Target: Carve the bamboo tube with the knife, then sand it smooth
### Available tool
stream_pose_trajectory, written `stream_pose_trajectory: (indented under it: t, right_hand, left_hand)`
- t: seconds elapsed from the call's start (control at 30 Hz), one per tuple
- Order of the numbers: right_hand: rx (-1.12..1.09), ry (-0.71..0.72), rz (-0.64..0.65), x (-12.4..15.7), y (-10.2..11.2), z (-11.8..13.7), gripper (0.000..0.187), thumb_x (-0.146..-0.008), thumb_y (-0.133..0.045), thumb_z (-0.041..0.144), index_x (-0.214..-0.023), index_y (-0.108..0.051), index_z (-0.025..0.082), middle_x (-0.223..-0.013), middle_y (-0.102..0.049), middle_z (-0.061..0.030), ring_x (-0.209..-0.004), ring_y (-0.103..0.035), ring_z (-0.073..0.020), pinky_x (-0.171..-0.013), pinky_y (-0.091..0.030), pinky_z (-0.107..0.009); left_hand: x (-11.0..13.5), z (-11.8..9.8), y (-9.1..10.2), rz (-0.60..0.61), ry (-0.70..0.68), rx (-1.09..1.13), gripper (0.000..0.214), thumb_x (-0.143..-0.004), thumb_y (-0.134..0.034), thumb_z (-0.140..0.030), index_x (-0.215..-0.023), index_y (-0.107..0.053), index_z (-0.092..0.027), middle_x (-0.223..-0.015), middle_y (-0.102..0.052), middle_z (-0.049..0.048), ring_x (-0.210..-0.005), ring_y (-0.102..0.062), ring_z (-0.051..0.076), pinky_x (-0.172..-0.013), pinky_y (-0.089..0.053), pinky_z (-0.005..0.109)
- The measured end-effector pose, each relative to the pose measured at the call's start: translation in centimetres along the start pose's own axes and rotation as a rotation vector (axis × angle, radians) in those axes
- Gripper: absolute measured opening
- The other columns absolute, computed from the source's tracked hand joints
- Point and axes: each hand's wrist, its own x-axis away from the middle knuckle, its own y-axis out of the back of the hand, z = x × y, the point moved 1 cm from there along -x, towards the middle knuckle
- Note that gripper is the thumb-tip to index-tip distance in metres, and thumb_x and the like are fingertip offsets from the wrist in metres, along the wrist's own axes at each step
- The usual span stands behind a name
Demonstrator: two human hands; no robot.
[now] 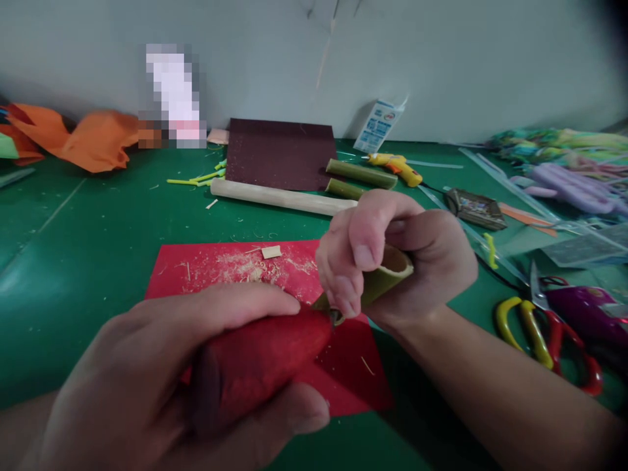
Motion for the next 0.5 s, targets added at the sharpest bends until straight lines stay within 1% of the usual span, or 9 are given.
stream_pose_trajectory:
  t: [0.03, 0.1, 0.2, 0.23, 0.3, 0.37, 0.43, 0.5]
  right_hand:
    - [-0.013, -0.014, 0.024, 0.0, 0.0, 0.1, 0.016, -0.072, -0.047, 0.020, -0.058, -0.055, 0.020, -0.048, -0.058, 0.0000, -0.035, -0.052, -0.0135, -0.033, -0.041, -0.025]
    - [-0.029, -0.089, 0.065, 0.0, -0.2, 0.2, 0.015, -0.068, -0.045, 0.018, -0.059, -0.056, 0.019, -0.050, -0.060, -0.0010, -0.036, -0.053, -0.0137, -0.033, -0.042, -0.024]
    - [-0.032, -0.225, 0.105, -0.1, -0.3, 0.3, 0.016, -0.063, -0.042, 0.016, -0.060, -0.057, 0.019, -0.053, -0.061, -0.0006, -0.036, -0.053, -0.0128, -0.035, -0.043, -0.024]
    - [-0.037, -0.239, 0.114, -0.1, -0.3, 0.2, 0.017, -0.062, -0.040, 0.015, -0.061, -0.057, 0.019, -0.054, -0.061, -0.0009, -0.036, -0.053, -0.0130, -0.035, -0.043, -0.024]
    - [-0.059, -0.203, 0.131, -0.2, -0.3, 0.0, 0.021, -0.061, -0.037, 0.014, -0.064, -0.058, 0.017, -0.057, -0.062, -0.0030, -0.035, -0.052, -0.0135, -0.034, -0.043, -0.025]
    - [-0.078, -0.136, 0.128, -0.2, -0.1, -0.5, 0.021, -0.063, -0.037, 0.013, -0.065, -0.058, 0.015, -0.059, -0.061, -0.0042, -0.036, -0.052, -0.0134, -0.033, -0.041, -0.025]
    - [-0.069, -0.101, 0.086, -0.3, 0.1, -1.0, 0.019, -0.063, -0.039, 0.013, -0.066, -0.058, 0.015, -0.058, -0.059, -0.0023, -0.037, -0.051, -0.0120, -0.033, -0.040, -0.023]
    - [-0.054, -0.096, 0.060, -0.3, 0.2, -1.3, 0.017, -0.063, -0.041, 0.014, -0.067, -0.057, 0.016, -0.055, -0.057, -0.0002, -0.037, -0.050, -0.0114, -0.033, -0.039, -0.022]
  left_hand:
    - [0.0, -0.1, 0.0, 0.006, 0.006, 0.020, 0.041, -0.067, -0.068, -0.042, -0.105, -0.056, -0.037, -0.089, -0.070, -0.0073, -0.066, -0.067, 0.015, -0.065, -0.058, 0.023]
    - [0.0, -0.3, -0.1, 0.021, 0.011, 0.059, 0.039, -0.069, -0.066, -0.041, -0.106, -0.056, -0.036, -0.091, -0.070, -0.0067, -0.070, -0.068, 0.016, -0.065, -0.058, 0.024]
    - [-0.2, -0.7, -0.2, 0.052, -0.052, 0.099, 0.044, -0.069, -0.067, -0.036, -0.110, -0.052, -0.035, -0.094, -0.069, -0.0053, -0.072, -0.068, 0.016, -0.064, -0.058, 0.023]
    - [-0.3, -0.9, -0.2, 0.069, -0.079, 0.105, 0.045, -0.068, -0.068, -0.034, -0.110, -0.051, -0.034, -0.095, -0.069, -0.0050, -0.071, -0.068, 0.016, -0.064, -0.058, 0.022]
    - [-0.6, -1.2, -0.2, 0.106, -0.123, 0.120, 0.046, -0.067, -0.069, -0.029, -0.109, -0.052, -0.032, -0.094, -0.069, -0.0045, -0.067, -0.067, 0.015, -0.061, -0.057, 0.020]
    - [-1.0, -1.4, -0.2, 0.135, -0.161, 0.143, 0.045, -0.066, -0.069, -0.026, -0.108, -0.054, -0.030, -0.093, -0.069, -0.0040, -0.068, -0.067, 0.014, -0.059, -0.057, 0.018]
    - [-1.2, -1.6, -0.3, 0.149, -0.190, 0.157, 0.043, -0.066, -0.069, -0.024, -0.106, -0.055, -0.029, -0.094, -0.069, -0.0034, -0.072, -0.067, 0.015, -0.060, -0.056, 0.017]
    - [-1.2, -1.5, -0.3, 0.140, -0.192, 0.142, 0.042, -0.067, -0.068, -0.024, -0.106, -0.055, -0.030, -0.096, -0.069, -0.0035, -0.075, -0.067, 0.015, -0.063, -0.057, 0.017]
